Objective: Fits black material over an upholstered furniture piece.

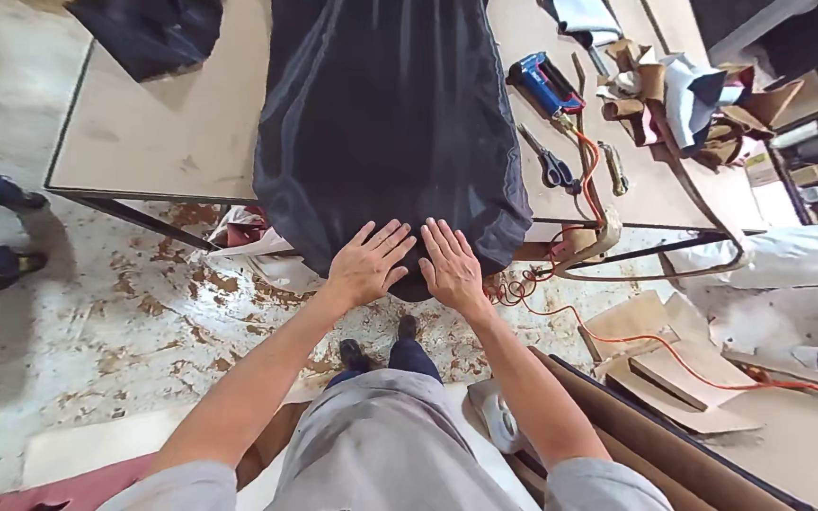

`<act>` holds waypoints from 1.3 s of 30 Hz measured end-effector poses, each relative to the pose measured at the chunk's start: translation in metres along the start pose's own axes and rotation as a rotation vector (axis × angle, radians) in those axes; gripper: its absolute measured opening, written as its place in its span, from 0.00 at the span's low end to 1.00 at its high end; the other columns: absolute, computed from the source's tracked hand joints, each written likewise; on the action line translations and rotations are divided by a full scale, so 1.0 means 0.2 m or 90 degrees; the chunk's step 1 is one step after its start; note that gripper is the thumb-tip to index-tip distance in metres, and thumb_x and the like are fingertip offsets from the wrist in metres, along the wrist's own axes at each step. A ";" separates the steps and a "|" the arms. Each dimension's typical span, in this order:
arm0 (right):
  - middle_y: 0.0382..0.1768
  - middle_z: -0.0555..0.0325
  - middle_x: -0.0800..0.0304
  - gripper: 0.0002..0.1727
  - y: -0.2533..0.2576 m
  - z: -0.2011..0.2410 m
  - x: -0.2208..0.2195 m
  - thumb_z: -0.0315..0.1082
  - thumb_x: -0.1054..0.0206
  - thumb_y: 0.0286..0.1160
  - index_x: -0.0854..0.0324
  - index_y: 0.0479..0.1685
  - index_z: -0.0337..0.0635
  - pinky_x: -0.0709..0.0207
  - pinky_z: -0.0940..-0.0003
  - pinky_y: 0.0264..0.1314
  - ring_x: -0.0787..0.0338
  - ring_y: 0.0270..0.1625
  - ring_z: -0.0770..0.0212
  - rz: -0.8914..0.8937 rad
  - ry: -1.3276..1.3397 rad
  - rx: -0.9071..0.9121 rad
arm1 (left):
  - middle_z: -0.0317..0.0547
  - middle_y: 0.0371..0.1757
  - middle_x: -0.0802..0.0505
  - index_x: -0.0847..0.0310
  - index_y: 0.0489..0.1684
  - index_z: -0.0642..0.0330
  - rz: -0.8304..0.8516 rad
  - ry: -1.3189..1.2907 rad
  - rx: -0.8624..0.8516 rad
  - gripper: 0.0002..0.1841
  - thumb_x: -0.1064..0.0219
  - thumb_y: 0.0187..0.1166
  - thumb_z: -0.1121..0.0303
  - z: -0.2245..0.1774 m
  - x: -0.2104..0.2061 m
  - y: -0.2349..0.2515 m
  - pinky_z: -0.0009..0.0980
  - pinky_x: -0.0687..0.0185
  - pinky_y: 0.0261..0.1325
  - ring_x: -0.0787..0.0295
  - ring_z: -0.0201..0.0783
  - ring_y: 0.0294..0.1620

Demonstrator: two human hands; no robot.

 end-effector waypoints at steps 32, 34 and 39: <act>0.53 0.48 0.03 0.10 -0.06 -0.05 0.49 0.26 0.39 0.83 0.11 0.49 0.39 0.11 0.58 0.63 0.03 0.57 0.51 -0.180 0.088 0.305 | 0.49 0.48 0.02 0.09 0.51 0.59 -0.279 0.061 -0.147 0.11 0.40 0.85 0.74 -0.06 0.46 -0.08 0.45 0.12 0.64 0.04 0.47 0.54; 0.55 0.49 0.03 0.11 -0.12 -0.06 0.37 0.25 0.41 0.83 0.11 0.50 0.39 0.12 0.58 0.65 0.04 0.58 0.51 -0.153 0.073 0.310 | 0.49 0.49 0.02 0.10 0.52 0.59 -0.255 0.058 -0.165 0.12 0.41 0.86 0.74 -0.06 0.32 -0.13 0.42 0.10 0.59 0.03 0.47 0.53; 0.55 0.49 0.03 0.11 -0.11 -0.06 0.31 0.26 0.41 0.83 0.11 0.49 0.39 0.11 0.59 0.61 0.04 0.58 0.51 -0.104 0.087 0.303 | 0.48 0.64 0.05 0.10 0.49 0.61 -0.140 -0.046 -0.127 0.13 0.43 0.84 0.76 -0.05 0.26 -0.08 0.42 0.10 0.58 0.05 0.47 0.59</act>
Point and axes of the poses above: each hand's wrist, its own y-axis towards the middle knuckle, its own x-axis out of the back of the hand, z = x × y, the point moved 10 cm from there along y, towards the middle knuckle
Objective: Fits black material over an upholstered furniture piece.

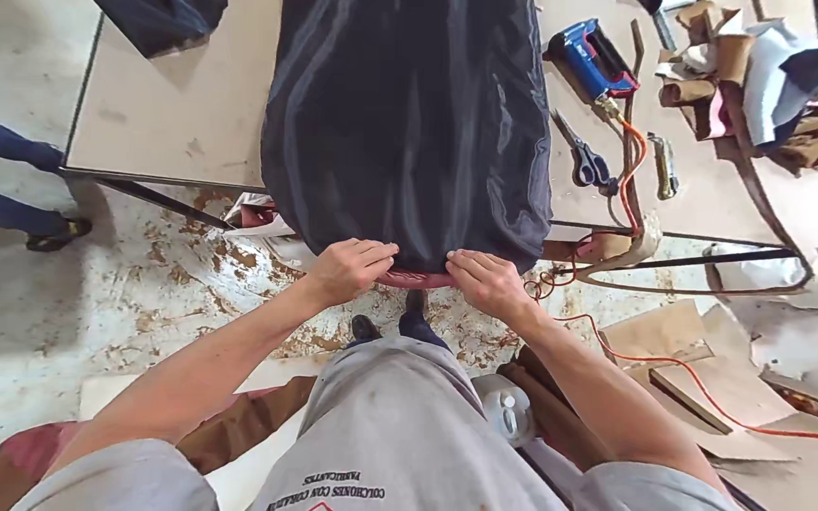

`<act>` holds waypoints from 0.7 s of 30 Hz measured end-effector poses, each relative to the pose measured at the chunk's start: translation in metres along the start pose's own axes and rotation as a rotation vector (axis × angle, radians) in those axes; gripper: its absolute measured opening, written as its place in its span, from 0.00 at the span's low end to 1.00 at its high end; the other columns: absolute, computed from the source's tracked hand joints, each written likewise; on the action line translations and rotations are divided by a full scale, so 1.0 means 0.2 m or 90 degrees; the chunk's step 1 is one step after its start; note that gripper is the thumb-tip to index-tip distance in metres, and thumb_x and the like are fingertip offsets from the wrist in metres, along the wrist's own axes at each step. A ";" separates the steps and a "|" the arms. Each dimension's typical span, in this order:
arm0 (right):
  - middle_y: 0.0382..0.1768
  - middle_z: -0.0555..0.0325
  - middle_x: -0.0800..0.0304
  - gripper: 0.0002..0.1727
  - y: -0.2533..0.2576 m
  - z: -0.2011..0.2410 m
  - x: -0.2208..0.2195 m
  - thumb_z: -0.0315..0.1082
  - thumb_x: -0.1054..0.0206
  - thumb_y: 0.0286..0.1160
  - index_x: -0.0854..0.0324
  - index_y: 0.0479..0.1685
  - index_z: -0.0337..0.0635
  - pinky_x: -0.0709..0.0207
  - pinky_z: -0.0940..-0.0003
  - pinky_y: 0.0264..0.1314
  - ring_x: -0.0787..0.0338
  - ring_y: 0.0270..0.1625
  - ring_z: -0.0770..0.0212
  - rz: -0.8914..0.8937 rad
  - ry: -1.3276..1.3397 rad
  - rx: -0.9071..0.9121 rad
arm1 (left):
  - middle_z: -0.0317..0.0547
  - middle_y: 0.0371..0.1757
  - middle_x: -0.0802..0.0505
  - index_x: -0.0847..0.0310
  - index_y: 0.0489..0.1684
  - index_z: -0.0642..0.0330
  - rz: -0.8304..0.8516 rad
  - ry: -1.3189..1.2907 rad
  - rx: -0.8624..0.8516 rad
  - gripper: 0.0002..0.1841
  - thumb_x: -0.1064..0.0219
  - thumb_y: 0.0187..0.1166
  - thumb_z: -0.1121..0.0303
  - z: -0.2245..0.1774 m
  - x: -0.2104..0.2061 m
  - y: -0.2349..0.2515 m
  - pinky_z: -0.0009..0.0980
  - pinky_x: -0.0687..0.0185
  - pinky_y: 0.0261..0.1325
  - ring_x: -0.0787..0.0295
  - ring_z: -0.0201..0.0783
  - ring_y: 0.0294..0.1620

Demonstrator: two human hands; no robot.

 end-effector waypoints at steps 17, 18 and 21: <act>0.52 0.55 0.05 0.12 0.13 0.05 -0.04 0.33 0.41 0.87 0.10 0.50 0.46 0.13 0.58 0.48 0.07 0.54 0.53 0.055 -0.024 -0.053 | 0.47 0.58 0.05 0.12 0.59 0.58 0.059 0.102 -0.053 0.14 0.45 0.91 0.66 -0.11 -0.08 0.13 0.42 0.18 0.39 0.08 0.48 0.40; 0.55 0.56 0.05 0.12 0.11 0.07 -0.05 0.31 0.41 0.86 0.10 0.50 0.45 0.13 0.58 0.57 0.07 0.60 0.54 0.036 -0.024 -0.039 | 0.48 0.56 0.04 0.12 0.59 0.59 0.029 0.102 -0.080 0.14 0.44 0.90 0.68 -0.12 -0.08 0.11 0.41 0.14 0.44 0.06 0.47 0.44; 0.53 0.54 0.04 0.11 0.07 0.09 -0.05 0.28 0.39 0.83 0.10 0.50 0.43 0.15 0.59 0.65 0.06 0.61 0.54 -0.029 -0.013 -0.002 | 0.51 0.50 0.03 0.11 0.56 0.63 -0.045 0.080 -0.140 0.13 0.42 0.89 0.72 -0.14 -0.08 0.07 0.39 0.12 0.54 0.05 0.47 0.48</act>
Point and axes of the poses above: each hand's wrist, its own y-axis towards the middle knuckle, its own x-axis out of the back of the hand, z = x × y, the point moved 10 cm from there along y, towards the middle knuckle
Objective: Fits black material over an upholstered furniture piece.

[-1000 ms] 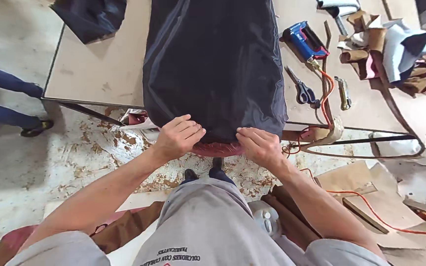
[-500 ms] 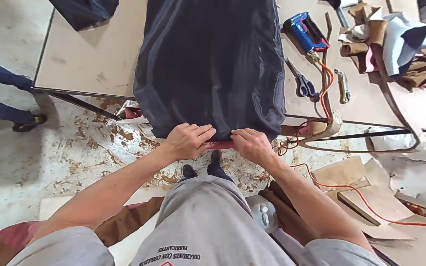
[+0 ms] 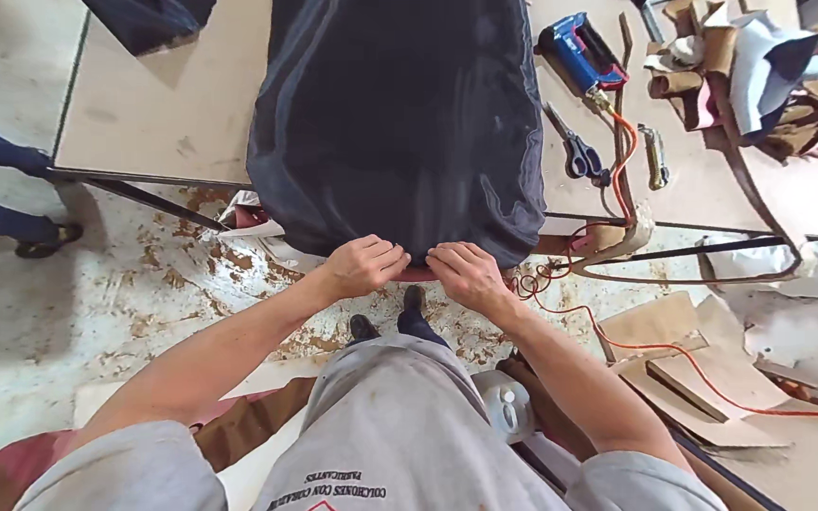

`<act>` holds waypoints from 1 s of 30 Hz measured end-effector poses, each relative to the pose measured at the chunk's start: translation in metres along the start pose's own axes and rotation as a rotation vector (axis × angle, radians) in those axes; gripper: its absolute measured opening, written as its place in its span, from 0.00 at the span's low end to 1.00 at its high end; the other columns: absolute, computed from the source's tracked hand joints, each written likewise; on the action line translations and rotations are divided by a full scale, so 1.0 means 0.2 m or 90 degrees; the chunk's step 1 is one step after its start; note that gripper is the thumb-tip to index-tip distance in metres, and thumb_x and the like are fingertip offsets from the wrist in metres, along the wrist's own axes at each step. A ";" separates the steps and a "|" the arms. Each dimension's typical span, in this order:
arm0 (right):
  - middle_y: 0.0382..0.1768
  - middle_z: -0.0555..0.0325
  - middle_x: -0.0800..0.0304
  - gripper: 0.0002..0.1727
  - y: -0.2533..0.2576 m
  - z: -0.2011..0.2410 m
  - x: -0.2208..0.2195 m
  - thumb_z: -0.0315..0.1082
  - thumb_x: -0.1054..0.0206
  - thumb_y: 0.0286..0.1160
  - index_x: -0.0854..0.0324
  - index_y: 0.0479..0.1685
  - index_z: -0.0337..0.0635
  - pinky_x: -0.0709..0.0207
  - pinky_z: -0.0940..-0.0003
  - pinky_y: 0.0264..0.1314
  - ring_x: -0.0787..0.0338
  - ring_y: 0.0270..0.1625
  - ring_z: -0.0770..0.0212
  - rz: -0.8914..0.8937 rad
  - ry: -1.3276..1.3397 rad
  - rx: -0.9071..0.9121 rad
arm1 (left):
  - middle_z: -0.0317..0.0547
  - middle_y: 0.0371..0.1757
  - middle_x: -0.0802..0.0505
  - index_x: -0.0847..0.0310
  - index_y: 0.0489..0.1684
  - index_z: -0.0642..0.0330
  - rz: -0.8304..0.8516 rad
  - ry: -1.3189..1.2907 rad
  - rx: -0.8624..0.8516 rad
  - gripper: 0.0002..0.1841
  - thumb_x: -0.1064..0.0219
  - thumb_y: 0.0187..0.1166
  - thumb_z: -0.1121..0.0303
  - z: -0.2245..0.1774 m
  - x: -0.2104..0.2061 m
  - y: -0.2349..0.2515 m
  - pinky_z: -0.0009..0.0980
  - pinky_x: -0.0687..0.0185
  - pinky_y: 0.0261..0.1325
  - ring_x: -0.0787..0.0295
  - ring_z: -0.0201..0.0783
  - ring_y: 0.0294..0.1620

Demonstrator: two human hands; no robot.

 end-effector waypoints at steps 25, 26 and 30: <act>0.52 0.49 0.03 0.13 -0.02 0.08 0.04 0.23 0.41 0.80 0.08 0.46 0.35 0.12 0.61 0.64 0.05 0.61 0.51 0.001 0.027 0.060 | 0.52 0.43 0.03 0.10 0.54 0.65 -0.034 -0.092 -0.097 0.14 0.43 0.84 0.77 -0.03 0.00 -0.02 0.37 0.14 0.45 0.06 0.47 0.41; 0.52 0.48 0.03 0.13 -0.02 0.09 0.03 0.22 0.41 0.79 0.08 0.46 0.34 0.12 0.61 0.64 0.05 0.61 0.51 0.024 0.029 0.067 | 0.52 0.44 0.03 0.10 0.54 0.65 -0.030 -0.103 -0.112 0.14 0.43 0.84 0.78 -0.03 0.00 -0.02 0.37 0.14 0.44 0.06 0.47 0.41; 0.51 0.48 0.04 0.13 -0.01 0.11 0.00 0.21 0.42 0.80 0.09 0.46 0.34 0.12 0.60 0.62 0.06 0.62 0.50 0.094 0.044 0.073 | 0.52 0.44 0.03 0.10 0.55 0.65 -0.015 -0.138 -0.145 0.14 0.44 0.84 0.79 -0.04 -0.01 -0.03 0.37 0.15 0.44 0.06 0.46 0.41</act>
Point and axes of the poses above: each hand's wrist, its own y-axis towards the middle knuckle, its own x-axis out of the back of the hand, z = x × y, the point moved 10 cm from there along y, towards the middle knuckle
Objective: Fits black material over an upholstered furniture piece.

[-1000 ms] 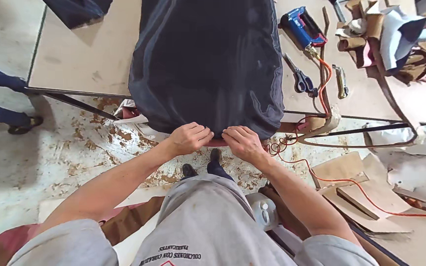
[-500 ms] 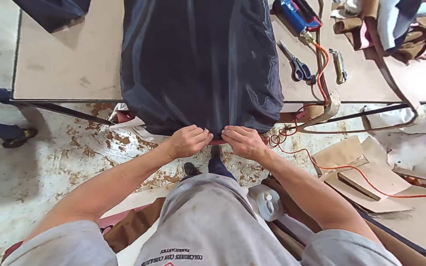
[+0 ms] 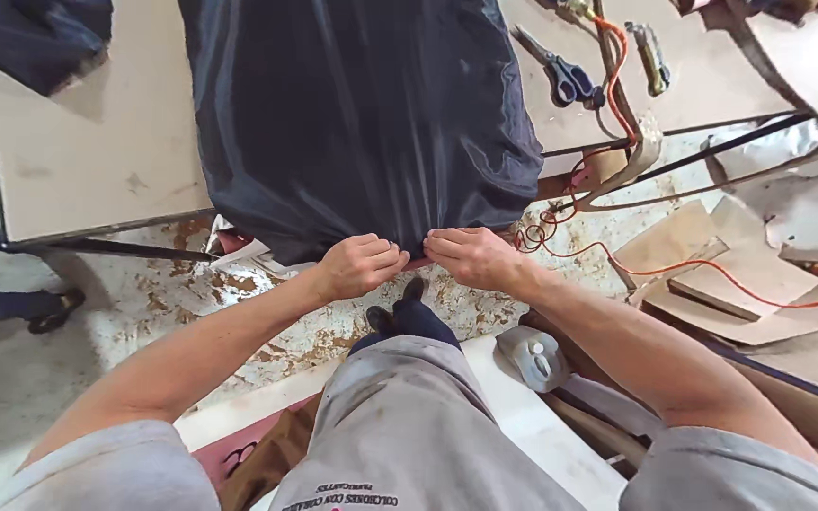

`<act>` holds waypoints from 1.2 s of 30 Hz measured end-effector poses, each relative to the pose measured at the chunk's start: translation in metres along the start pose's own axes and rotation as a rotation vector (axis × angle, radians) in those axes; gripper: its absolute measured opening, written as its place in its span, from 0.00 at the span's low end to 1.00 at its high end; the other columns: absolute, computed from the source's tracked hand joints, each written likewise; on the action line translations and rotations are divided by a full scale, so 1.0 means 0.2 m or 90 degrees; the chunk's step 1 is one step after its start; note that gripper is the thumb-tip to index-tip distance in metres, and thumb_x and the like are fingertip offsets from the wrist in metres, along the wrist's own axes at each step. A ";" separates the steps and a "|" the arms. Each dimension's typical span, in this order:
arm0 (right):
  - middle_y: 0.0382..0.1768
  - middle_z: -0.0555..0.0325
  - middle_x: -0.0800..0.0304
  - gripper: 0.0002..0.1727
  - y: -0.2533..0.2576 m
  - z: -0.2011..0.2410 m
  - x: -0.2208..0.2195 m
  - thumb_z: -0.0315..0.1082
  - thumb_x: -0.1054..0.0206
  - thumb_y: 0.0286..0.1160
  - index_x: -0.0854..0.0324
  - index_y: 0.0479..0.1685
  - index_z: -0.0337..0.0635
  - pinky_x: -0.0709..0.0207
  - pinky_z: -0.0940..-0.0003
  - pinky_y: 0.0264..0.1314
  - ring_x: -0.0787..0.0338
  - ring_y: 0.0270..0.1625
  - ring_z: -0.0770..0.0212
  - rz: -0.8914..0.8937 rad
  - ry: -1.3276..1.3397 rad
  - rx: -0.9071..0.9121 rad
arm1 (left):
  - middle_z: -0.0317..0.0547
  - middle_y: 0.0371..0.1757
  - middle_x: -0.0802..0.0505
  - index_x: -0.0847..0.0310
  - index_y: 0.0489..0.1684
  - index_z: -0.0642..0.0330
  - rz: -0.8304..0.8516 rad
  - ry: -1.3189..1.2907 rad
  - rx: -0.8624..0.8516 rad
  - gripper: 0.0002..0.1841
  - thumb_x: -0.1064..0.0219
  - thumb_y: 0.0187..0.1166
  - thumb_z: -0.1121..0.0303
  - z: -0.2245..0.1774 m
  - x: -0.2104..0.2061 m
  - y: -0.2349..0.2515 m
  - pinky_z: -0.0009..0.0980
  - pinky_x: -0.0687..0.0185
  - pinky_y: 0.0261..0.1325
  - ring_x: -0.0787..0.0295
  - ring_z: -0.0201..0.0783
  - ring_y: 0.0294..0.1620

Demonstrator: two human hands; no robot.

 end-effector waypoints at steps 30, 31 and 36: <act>0.45 0.52 0.05 0.12 -0.03 -0.01 -0.02 0.20 0.42 0.81 0.12 0.38 0.36 0.10 0.60 0.53 0.05 0.56 0.52 -0.044 -0.028 -0.174 | 0.52 0.37 0.09 0.11 0.60 0.66 0.196 -0.057 -0.070 0.17 0.40 0.75 0.76 0.01 -0.04 0.06 0.38 0.17 0.37 0.13 0.49 0.37; 0.45 0.52 0.05 0.12 -0.03 -0.01 -0.02 0.20 0.43 0.81 0.12 0.39 0.35 0.11 0.60 0.53 0.05 0.56 0.52 -0.045 -0.030 -0.182 | 0.53 0.41 0.09 0.12 0.61 0.66 0.235 -0.061 -0.074 0.20 0.40 0.74 0.73 0.01 -0.04 0.06 0.39 0.16 0.37 0.12 0.51 0.39; 0.47 0.52 0.06 0.13 -0.04 -0.01 -0.03 0.20 0.44 0.81 0.12 0.39 0.36 0.11 0.58 0.56 0.06 0.58 0.52 -0.059 -0.045 -0.222 | 0.54 0.84 0.22 0.12 0.64 0.62 0.435 -0.134 -0.128 0.23 0.43 0.74 0.65 0.04 -0.06 0.07 0.43 0.15 0.48 0.12 0.52 0.53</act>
Point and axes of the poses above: each hand's wrist, its own y-axis towards the middle knuckle, its own x-axis out of the back of the hand, z = x × y, the point moved 10 cm from there along y, towards the middle knuckle
